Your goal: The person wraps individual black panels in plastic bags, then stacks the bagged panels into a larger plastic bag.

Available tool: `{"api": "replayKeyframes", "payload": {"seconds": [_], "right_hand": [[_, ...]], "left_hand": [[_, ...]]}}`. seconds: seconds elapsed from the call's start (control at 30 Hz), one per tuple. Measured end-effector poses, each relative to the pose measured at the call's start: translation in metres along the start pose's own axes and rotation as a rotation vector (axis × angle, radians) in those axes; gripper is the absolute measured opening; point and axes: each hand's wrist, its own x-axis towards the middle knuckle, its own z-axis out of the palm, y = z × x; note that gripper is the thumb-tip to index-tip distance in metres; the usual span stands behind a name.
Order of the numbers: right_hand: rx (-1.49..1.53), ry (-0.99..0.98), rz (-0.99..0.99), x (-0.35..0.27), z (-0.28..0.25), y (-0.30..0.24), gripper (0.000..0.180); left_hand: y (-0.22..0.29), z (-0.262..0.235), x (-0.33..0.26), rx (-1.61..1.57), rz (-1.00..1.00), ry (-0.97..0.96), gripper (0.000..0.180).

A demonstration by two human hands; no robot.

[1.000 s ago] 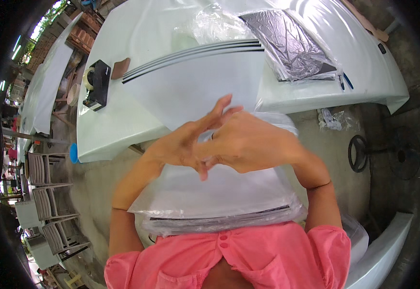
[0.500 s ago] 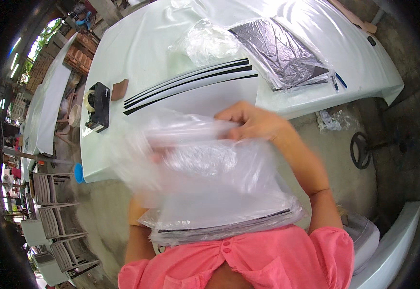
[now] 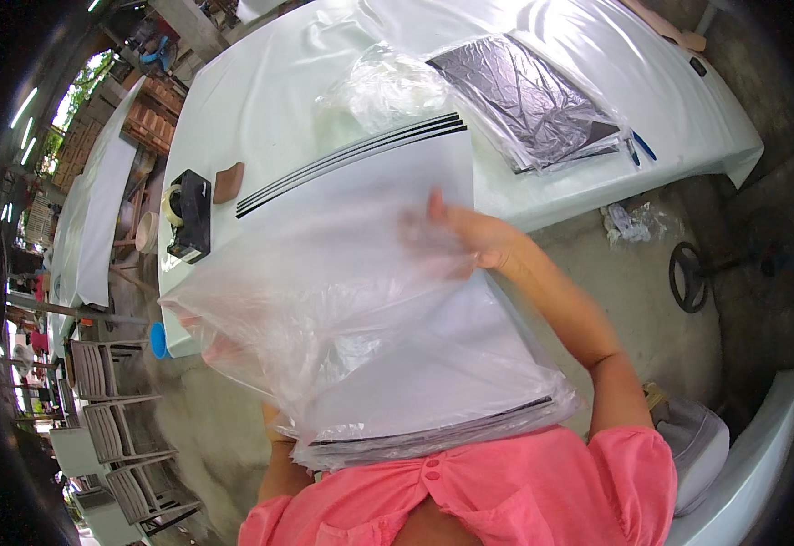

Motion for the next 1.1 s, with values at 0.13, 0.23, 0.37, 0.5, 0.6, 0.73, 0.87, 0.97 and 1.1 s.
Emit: {"api": "replayKeyframes", "payload": {"seconds": [0.13, 0.23, 0.37, 0.5, 0.6, 0.73, 0.87, 0.97, 1.1], "right_hand": [[-0.62, -0.327, 0.079, -0.015, 0.01, -0.022, 0.047], [-0.006, 0.023, -0.404, -0.018, 0.039, -0.033, 0.028], [-0.498, 0.364, -0.086, -0.013, 0.081, -0.068, 0.023], [-1.251, 0.074, 0.318, 0.006, 0.076, -0.071, 0.019], [-1.692, 0.094, 0.255, -0.003, 0.054, -0.071, 0.021], [-1.989, 0.271, 0.282, -0.005, 0.086, -0.066, 0.021], [-1.877, 0.111, -0.123, 0.018, 0.138, -0.056, 0.019], [-1.476, 0.225, -0.304, 0.022, 0.142, -0.065, 0.02], [-1.095, -0.109, 0.337, 0.004, 0.097, -0.082, 0.025]], "left_hand": [[0.003, -0.008, 0.012, -0.058, 0.028, 0.042, 0.032], [0.022, -0.011, 0.016, -0.021, 0.021, 0.019, 0.034], [0.057, -0.001, 0.044, 0.708, -0.322, -0.524, 0.034], [0.052, -0.001, 0.058, 0.555, -0.14, -0.237, 0.045], [0.066, 0.005, 0.066, 0.441, -0.14, -0.152, 0.065], [0.089, 0.064, 0.063, 0.309, 0.101, -0.291, 0.091], [0.04, 0.119, 0.07, 0.797, 0.297, -0.333, 0.078], [0.017, 0.103, 0.08, 0.596, -0.122, -0.219, 0.057], [0.0, 0.055, 0.065, 0.277, -0.219, -0.133, 0.043]]}}
